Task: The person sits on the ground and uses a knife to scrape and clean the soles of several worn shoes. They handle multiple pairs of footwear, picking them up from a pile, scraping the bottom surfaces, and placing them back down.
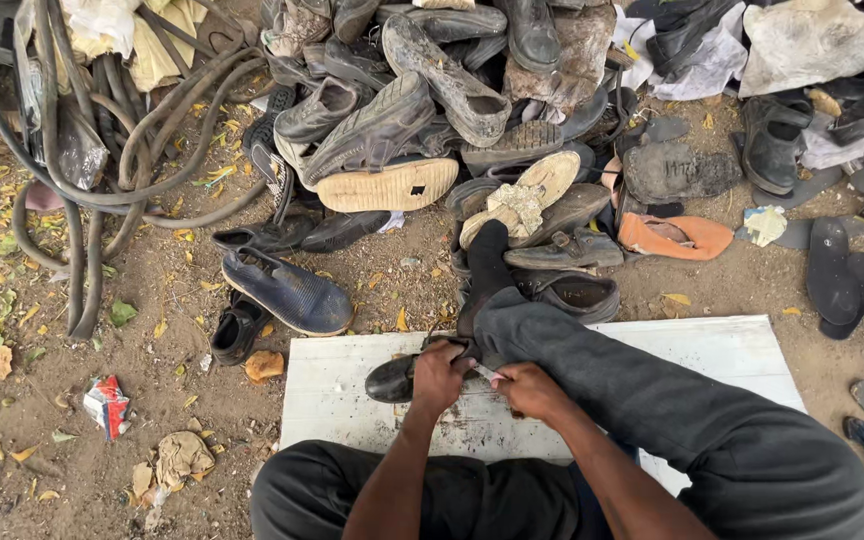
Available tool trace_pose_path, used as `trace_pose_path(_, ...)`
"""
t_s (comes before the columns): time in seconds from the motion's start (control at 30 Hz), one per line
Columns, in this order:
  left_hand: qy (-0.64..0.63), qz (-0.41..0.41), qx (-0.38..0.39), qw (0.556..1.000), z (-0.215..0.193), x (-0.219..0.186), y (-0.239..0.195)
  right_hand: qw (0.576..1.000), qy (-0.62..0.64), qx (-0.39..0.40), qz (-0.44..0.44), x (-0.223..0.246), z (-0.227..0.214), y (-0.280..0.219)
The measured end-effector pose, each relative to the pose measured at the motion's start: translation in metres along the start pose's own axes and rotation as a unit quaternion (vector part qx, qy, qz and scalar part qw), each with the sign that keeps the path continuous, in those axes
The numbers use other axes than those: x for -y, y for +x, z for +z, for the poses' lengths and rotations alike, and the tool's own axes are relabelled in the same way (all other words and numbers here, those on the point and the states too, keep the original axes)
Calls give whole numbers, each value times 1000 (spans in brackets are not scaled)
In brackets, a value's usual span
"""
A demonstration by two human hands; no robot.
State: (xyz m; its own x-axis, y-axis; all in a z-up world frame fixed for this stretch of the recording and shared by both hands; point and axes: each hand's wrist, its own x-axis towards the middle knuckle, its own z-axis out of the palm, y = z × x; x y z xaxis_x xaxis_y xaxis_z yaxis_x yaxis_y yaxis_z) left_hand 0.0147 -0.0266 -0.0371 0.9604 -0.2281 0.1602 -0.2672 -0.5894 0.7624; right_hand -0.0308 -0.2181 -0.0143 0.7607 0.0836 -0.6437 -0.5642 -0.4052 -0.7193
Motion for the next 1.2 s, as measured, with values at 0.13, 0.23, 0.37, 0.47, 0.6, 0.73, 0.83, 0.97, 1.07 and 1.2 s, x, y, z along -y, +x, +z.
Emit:
trace_pose_path(0.13, -69, -29, -73, 995, 8, -2, -3, 985, -62, -98, -126, -11, 17, -19)
trace_pose_path(0.23, -97, -44, -103, 989, 8, -2, -5, 993, 101, -54, -5, -16, 25, -27)
trace_pose_path(0.37, -156, -84, -73, 982, 9, 0, -5, 991, -57, -100, -63, -19, 22, -27)
trace_pose_path(0.47, -153, -68, -58, 984, 1, 8, 0, 968, -141, -139, -154, -5, 29, -21)
trace_pose_path(0.6, -177, -93, -79, 977, 11, 17, -8, 981, -85, -147, -99, -6, 47, -37)
trace_pose_path(0.73, -255, -135, -86, 954, 19, 22, -5, 991, -36, -125, 14, -4, 55, -41)
trace_pose_path(0.83, -333, -140, -84, 929, 18, 26, -4, 988, -85, -116, -49, -1, 64, -37)
trace_pose_path(0.97, -424, -164, -95, 886, 8, 22, -11, 967, -57, -201, -144, 0, 82, -44)
trace_pose_path(1.07, -391, -156, -105, 901, 2, 17, -3, 980, -42, -169, -96, 2, 85, -38)
trace_pose_path(1.2, -425, -193, -106, 878, -4, 13, -8, 973, -33, -205, -99, -10, 100, -27)
